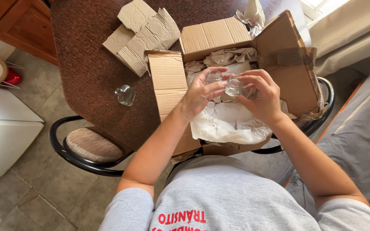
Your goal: Unpacking small glass jars and lids from a cardboard box filled with packing paper
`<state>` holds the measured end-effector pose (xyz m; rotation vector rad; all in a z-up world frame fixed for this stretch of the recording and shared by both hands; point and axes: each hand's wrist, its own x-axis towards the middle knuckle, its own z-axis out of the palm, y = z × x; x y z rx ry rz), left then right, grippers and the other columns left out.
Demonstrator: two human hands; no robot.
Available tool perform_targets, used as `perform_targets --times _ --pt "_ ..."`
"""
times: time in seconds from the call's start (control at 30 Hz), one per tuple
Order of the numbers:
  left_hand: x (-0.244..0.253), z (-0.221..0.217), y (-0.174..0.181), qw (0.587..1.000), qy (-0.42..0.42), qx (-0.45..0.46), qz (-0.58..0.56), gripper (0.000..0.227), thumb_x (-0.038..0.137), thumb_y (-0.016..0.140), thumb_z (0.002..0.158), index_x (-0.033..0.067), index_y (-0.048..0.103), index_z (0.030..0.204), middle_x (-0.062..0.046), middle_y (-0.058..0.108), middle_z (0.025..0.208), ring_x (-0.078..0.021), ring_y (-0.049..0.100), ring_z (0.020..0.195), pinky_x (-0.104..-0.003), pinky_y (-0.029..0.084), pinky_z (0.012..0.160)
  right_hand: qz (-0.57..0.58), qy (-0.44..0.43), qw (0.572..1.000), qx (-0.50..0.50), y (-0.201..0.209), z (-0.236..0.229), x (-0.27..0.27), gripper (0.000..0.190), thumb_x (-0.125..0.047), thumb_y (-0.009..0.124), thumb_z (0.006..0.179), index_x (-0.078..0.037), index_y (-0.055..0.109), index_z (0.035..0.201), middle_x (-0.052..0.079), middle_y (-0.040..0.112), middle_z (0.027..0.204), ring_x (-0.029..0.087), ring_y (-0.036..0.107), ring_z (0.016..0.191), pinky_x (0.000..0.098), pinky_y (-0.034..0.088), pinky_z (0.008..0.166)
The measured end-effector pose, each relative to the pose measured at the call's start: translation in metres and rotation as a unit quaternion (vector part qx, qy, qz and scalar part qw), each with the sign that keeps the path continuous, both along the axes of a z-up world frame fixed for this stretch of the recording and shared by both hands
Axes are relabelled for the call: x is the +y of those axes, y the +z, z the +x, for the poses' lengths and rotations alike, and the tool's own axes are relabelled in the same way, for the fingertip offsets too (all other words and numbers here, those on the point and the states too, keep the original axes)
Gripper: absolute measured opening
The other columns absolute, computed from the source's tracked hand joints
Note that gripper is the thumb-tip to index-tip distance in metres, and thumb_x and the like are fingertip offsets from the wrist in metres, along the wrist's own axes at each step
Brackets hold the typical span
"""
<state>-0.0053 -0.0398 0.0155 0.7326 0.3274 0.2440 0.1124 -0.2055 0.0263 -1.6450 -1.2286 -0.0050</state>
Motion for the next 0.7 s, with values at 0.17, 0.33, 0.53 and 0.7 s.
perform_targets --times 0.17,0.33,0.53,0.7 --pt "0.006 -0.006 -0.01 1.0 -0.016 -0.007 0.026 0.063 0.004 0.087 0.084 0.0119 0.058 0.139 -0.018 0.07 0.116 -0.0246 0.074 0.099 -0.039 0.066 0.085 -0.012 0.003 1.0 -0.028 -0.002 0.005 0.007 0.046 0.003 0.089 0.072 -0.005 0.074 0.115 0.012 0.067 0.111 0.02 0.063 0.074 0.0316 0.056 0.064" --pt "0.017 -0.022 -0.011 0.985 0.008 -0.007 0.172 0.09 0.008 0.094 0.077 0.0104 0.043 0.151 -0.013 0.073 0.111 -0.0154 0.071 0.1 -0.033 0.061 0.092 -0.1 0.07 0.99 -0.071 0.048 0.003 0.022 0.067 -0.012 0.092 0.061 -0.005 0.069 0.123 0.02 0.059 0.115 0.04 0.062 0.091 0.0504 0.051 0.078" --pt "0.017 -0.049 0.015 0.912 0.056 0.038 0.404 0.1 0.017 0.087 0.083 0.0172 0.024 0.161 -0.016 0.073 0.118 -0.0305 0.07 0.115 -0.047 0.054 0.102 -0.225 0.228 0.946 -0.043 0.115 -0.019 0.059 0.036 -0.016 0.07 0.09 0.006 0.068 0.119 0.028 0.069 0.095 0.041 0.064 0.06 0.0525 0.05 0.058" --pt "0.018 -0.09 0.018 0.819 0.225 0.072 0.523 0.089 0.027 0.075 0.094 0.0134 0.021 0.164 -0.009 0.069 0.125 -0.0258 0.067 0.119 -0.043 0.05 0.108 -0.373 0.275 0.886 -0.003 0.107 -0.044 0.114 0.021 -0.024 0.071 0.09 -0.012 0.075 0.107 0.014 0.07 0.091 0.033 0.071 0.061 0.0404 0.057 0.054"
